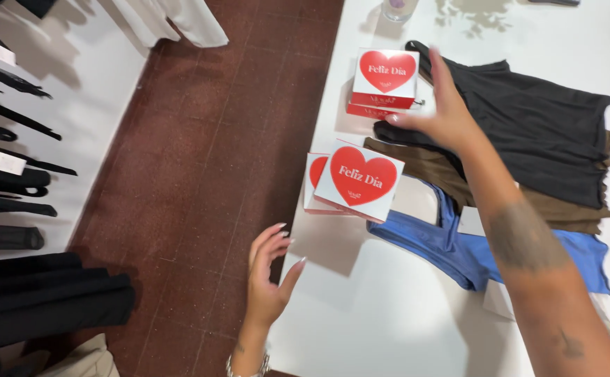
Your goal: Packing lingerie into gift boxes and trimming tags with scissors
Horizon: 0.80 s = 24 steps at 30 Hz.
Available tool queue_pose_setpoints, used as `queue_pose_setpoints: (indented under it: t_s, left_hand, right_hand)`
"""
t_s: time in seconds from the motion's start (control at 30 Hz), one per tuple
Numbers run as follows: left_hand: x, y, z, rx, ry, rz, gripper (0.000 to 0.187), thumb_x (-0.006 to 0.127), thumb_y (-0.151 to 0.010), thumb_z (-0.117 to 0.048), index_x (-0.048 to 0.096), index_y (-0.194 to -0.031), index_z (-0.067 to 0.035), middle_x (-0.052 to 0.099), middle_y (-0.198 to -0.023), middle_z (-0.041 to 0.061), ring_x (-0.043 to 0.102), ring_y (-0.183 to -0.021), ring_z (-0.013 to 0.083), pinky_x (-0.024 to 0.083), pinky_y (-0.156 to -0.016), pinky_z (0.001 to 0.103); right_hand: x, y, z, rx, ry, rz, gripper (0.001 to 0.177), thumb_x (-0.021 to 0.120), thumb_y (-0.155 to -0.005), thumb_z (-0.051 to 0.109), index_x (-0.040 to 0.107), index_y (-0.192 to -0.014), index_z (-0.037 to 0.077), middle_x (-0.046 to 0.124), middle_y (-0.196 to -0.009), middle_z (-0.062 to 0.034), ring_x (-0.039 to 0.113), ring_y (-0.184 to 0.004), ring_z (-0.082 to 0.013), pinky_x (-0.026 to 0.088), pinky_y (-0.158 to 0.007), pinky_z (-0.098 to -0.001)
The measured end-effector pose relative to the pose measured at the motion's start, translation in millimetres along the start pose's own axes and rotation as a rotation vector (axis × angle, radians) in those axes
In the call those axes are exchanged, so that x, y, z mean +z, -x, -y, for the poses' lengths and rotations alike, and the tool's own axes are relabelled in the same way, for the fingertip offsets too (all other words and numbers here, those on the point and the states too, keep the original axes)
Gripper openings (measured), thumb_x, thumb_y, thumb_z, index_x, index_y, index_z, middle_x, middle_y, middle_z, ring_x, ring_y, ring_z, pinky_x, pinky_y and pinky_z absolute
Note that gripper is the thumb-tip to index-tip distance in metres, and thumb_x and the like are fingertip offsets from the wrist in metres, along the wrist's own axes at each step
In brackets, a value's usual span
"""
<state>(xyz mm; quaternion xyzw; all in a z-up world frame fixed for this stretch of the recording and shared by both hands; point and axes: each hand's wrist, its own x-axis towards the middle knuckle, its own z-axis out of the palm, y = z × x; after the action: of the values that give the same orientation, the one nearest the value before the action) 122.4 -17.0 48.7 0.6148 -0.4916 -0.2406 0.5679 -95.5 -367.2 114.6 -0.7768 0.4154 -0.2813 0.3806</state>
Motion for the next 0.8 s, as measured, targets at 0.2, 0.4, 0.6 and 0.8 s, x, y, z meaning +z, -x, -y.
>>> queue_pose_setpoints:
  t_s: [0.2,0.4,0.6,0.8]
  left_hand:
    - [28.8,-46.7,-11.9,0.096,-0.045,0.050,0.057,0.072,-0.094,-0.021,0.049,-0.143,-0.004,0.051,-0.150,0.013,0.051,-0.139,0.0268,0.045,-0.115,0.039]
    - [47.2,-32.4,-46.6,0.567,-0.368,0.092,0.077,0.088,-0.079,-0.038,0.057,-0.134,0.007,0.051,-0.145,0.032,0.046,-0.138,0.0548,0.037,-0.116,0.063]
    - [38.0,19.6,-77.7,0.509,-0.814,0.822,0.156,0.105,-0.047,-0.073,0.022,-0.161,-0.007,0.031,-0.162,0.021,0.028,-0.146,0.0452,0.019,-0.114,0.068]
    - [71.4,43.1,-61.3,0.482,-0.571,0.789,0.114,0.091,-0.058,-0.030,0.035,-0.153,-0.004,0.044,-0.147,0.018,0.043,-0.131,0.0412,0.033,-0.111,0.064]
  right_hand:
    - [48.1,128.4,20.2,-0.247,0.241,0.143,0.140,0.094,-0.055,0.054,0.017,-0.162,0.009,0.028,-0.166,-0.0194,0.029,-0.152,-0.0384,0.026,-0.122,-0.0517]
    - [63.7,174.4,23.7,-0.347,0.061,-0.167,0.122,0.097,-0.060,0.046,0.035,-0.155,0.000,0.045,-0.147,-0.0261,0.043,-0.140,-0.0474,0.037,-0.117,-0.0566]
    - [54.8,300.4,25.5,-0.344,-0.162,0.263,0.116,0.095,-0.073,0.036,0.022,-0.157,0.000,0.037,-0.158,-0.0254,0.038,-0.150,-0.0407,0.031,-0.124,-0.0507]
    - [56.3,362.1,18.8,0.156,-0.503,0.200,0.136,0.095,-0.056,0.052,0.016,-0.161,0.017,0.006,-0.172,-0.0090,0.012,-0.160,-0.0270,0.031,-0.122,-0.0520]
